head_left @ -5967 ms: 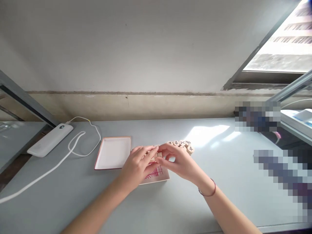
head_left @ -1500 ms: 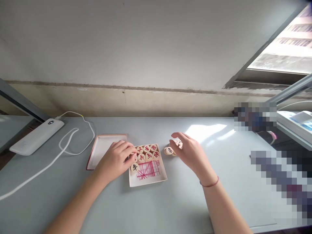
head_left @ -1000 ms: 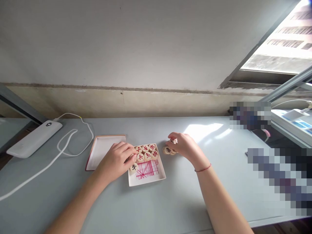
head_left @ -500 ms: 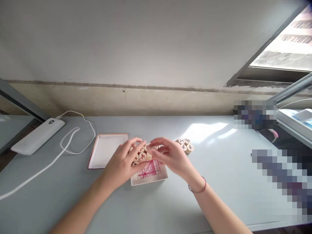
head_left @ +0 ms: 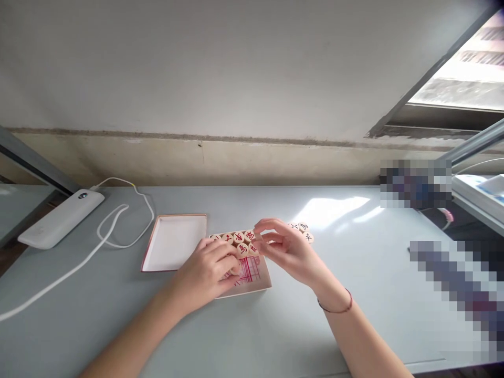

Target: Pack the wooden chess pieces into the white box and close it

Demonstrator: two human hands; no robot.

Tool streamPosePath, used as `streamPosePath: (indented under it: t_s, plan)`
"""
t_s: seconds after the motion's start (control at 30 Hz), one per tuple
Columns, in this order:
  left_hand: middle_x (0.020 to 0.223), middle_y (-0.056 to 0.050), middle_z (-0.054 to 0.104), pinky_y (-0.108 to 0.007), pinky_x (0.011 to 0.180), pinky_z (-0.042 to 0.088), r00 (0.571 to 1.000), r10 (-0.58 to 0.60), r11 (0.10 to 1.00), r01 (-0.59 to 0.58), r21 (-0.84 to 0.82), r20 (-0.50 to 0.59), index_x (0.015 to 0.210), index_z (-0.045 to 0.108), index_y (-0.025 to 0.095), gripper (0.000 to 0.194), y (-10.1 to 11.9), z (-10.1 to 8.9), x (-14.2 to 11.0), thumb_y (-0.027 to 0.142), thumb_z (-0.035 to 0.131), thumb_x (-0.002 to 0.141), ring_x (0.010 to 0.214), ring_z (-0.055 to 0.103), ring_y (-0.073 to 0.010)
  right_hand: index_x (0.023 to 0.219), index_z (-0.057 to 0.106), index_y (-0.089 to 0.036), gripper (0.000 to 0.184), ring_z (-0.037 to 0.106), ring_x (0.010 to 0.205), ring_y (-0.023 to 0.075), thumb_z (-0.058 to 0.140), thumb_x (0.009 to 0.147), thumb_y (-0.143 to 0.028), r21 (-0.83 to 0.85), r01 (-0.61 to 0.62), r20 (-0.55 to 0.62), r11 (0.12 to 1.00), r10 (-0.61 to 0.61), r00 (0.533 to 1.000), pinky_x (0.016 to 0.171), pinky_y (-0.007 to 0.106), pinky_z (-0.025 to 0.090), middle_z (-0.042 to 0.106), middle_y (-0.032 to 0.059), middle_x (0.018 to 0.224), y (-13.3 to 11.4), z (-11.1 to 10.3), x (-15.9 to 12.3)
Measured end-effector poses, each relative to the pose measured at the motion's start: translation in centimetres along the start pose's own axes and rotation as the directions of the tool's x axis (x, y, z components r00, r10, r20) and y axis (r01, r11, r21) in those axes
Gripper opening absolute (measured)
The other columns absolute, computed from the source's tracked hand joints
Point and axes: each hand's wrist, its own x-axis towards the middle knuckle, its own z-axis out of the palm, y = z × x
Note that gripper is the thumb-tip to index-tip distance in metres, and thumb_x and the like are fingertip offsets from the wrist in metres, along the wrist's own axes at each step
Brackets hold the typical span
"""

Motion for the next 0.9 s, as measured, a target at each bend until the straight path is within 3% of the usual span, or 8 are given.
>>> streamPosePath:
  t_s: [0.07,0.17,0.3,0.4,0.63,0.8,0.9]
  plan:
    - [0.099,0.0,0.064,-0.035,0.084,0.043,0.999,-0.003,0.999,0.0,0.053,0.047,0.074,0.059,0.021,0.012,-0.2,0.1,-0.1,0.012,0.063,0.081,0.097,0.055,-0.0199,0.1,0.063,-0.023,0.015,0.063,0.089,0.0143,0.056,0.088,-0.029,-0.106,0.054,0.097,0.993,-0.044,0.994,0.075,0.028,0.058,0.058,0.0059,0.11,-0.4,-0.3,-0.3]
    - [0.11,-0.002,0.061,-0.038,0.085,0.043,0.995,-0.063,0.99,0.052,0.128,0.081,0.081,0.061,0.022,0.01,-0.4,0.0,-0.2,0.016,0.067,0.076,0.105,0.051,-0.024,0.103,0.062,-0.025,0.018,0.062,0.078,0.011,0.055,0.087,-0.021,-0.299,0.168,0.2,0.939,-0.111,0.973,0.069,0.025,0.055,0.061,0.0029,0.103,-0.8,0.1,-0.8]
    - [0.125,-0.009,0.055,-0.047,0.097,0.038,0.992,-0.109,0.969,0.093,0.228,0.059,0.103,0.06,0.021,0.03,-1.0,-0.3,-0.3,0.028,0.069,0.075,0.121,0.044,-0.0302,0.092,0.063,-0.022,0.009,0.059,0.07,0.0116,0.056,0.087,-0.018,-0.541,0.361,0.27,0.76,-0.249,0.93,0.062,0.024,0.046,0.064,0.0019,0.089,-0.5,1.7,-1.2]
    - [0.134,-0.011,0.049,-0.051,0.102,0.034,0.991,-0.124,0.955,0.103,0.278,0.058,0.122,0.053,0.024,0.05,-1.5,-0.3,-0.4,0.038,0.069,0.077,0.125,0.042,-0.0313,0.083,0.062,-0.02,0.013,0.057,0.069,0.0114,0.051,0.09,-0.017,-0.613,0.477,0.346,0.63,-0.329,0.879,0.058,0.023,0.04,0.064,0.0029,0.086,0.4,2.8,-1.1]
    - [0.139,-0.011,0.048,-0.052,0.102,0.033,0.97,-0.208,0.949,0.168,0.267,0.125,0.132,0.044,0.025,0.059,-1.7,-0.2,-0.7,0.043,0.065,0.08,0.125,0.045,-0.0303,0.085,0.061,-0.02,0.014,0.046,0.057,0.008,0.049,0.093,-0.019,-0.684,0.499,0.372,0.533,-0.334,0.866,0.05,0.023,0.026,0.061,0.0028,0.092,1.6,3.4,-0.9]
    - [0.136,-0.009,0.051,-0.052,0.103,0.031,0.959,-0.239,0.951,0.199,0.238,0.152,0.133,0.044,0.026,0.059,-1.6,-0.1,-0.8,0.041,0.064,0.08,0.123,0.047,-0.0297,0.085,0.06,-0.019,0.017,0.046,0.056,0.0096,0.046,0.093,-0.017,-0.716,0.487,0.371,0.5,-0.319,0.872,0.049,0.024,0.025,0.059,0.0022,0.08,1.7,4.1,-0.9]
    - [0.137,-0.009,0.05,-0.052,0.102,0.032,0.957,-0.246,0.95,0.206,0.233,0.154,0.135,0.043,0.027,0.059,-1.6,0.0,-0.8,0.042,0.063,0.081,0.123,0.047,-0.0296,0.087,0.061,-0.02,0.015,0.05,0.059,0.0104,0.047,0.093,-0.018,-0.68,0.492,0.372,0.543,-0.322,0.87,0.049,0.023,0.029,0.061,0.0019,0.081,1.3,4.0,-0.8]
